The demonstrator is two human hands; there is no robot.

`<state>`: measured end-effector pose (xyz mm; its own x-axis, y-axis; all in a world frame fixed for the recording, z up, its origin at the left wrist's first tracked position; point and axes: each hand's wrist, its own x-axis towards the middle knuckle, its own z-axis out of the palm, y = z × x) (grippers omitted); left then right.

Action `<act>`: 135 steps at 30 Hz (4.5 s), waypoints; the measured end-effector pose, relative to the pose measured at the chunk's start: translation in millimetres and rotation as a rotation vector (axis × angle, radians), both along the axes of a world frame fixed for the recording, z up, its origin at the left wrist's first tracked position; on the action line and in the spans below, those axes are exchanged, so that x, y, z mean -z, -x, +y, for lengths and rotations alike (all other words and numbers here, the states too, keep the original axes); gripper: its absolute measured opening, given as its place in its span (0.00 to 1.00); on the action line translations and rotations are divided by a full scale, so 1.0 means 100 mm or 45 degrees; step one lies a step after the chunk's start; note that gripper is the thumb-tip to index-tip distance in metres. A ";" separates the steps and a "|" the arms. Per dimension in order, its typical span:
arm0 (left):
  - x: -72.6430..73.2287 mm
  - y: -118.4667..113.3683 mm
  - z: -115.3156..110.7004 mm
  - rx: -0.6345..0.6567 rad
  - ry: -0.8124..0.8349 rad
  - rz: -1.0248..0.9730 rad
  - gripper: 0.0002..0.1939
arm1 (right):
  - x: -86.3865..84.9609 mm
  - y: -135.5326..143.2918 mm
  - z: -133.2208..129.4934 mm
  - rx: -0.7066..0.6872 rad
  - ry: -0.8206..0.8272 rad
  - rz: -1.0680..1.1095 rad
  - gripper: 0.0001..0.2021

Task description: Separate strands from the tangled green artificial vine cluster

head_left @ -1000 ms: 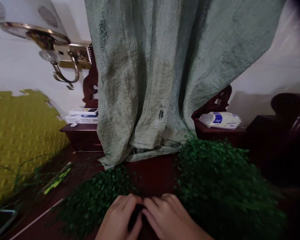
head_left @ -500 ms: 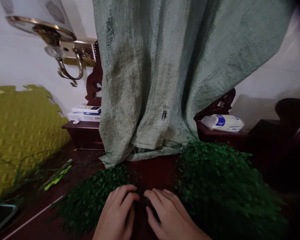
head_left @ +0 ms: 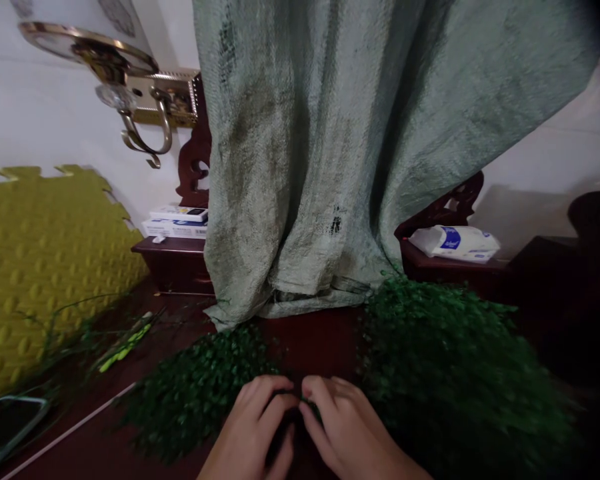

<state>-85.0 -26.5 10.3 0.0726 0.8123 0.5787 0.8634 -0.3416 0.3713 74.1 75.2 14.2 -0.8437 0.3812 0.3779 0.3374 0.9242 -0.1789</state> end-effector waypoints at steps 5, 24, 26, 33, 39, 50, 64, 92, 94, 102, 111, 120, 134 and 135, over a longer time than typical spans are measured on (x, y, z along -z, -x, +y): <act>0.00 0.02 0.01 0.004 0.014 0.020 0.16 | 0.03 -0.02 -0.01 -0.006 -0.150 -0.043 0.09; 0.05 0.00 0.01 0.115 0.027 -0.033 0.13 | -0.08 -0.05 -0.06 0.025 0.300 -0.022 0.14; 0.06 0.01 0.00 0.123 0.007 -0.050 0.13 | -0.08 -0.04 -0.05 0.052 0.383 0.001 0.16; 0.06 0.01 0.02 0.126 -0.006 -0.046 0.12 | -0.11 -0.04 -0.06 0.038 0.597 0.156 0.19; 0.06 0.00 0.01 0.127 0.014 -0.057 0.12 | -0.03 -0.03 -0.03 0.121 0.518 0.242 0.11; -0.02 0.00 0.00 0.072 -0.030 -0.074 0.11 | -0.03 0.00 0.00 0.187 0.280 0.123 0.07; 0.03 0.05 0.02 0.039 0.019 -0.099 0.16 | -0.20 -0.05 0.00 0.118 0.804 -0.026 0.08; -0.15 0.55 0.22 -0.160 0.122 -0.043 0.08 | -0.22 -0.07 0.06 -0.174 0.523 -0.135 0.13; -0.16 0.56 0.22 -0.164 0.124 0.005 0.08 | -0.22 -0.06 0.09 -0.177 0.524 -0.136 0.12; -0.22 0.57 0.20 -0.168 0.103 0.154 0.09 | -0.16 -0.03 0.12 -0.172 0.268 -0.107 0.10; -0.21 0.59 0.20 -0.157 0.093 0.236 0.10 | -0.14 -0.06 0.10 -0.109 0.033 -0.082 0.15; -0.22 0.60 0.20 -0.174 0.036 0.243 0.09 | -0.12 -0.08 0.07 -0.112 0.124 0.034 0.16; -0.20 0.58 0.20 -0.162 0.082 0.275 0.09 | -0.01 -0.03 0.12 0.001 0.437 0.373 0.06; -0.20 0.57 0.20 -0.162 0.086 0.276 0.09 | -0.02 -0.03 0.13 -0.002 0.466 0.373 0.06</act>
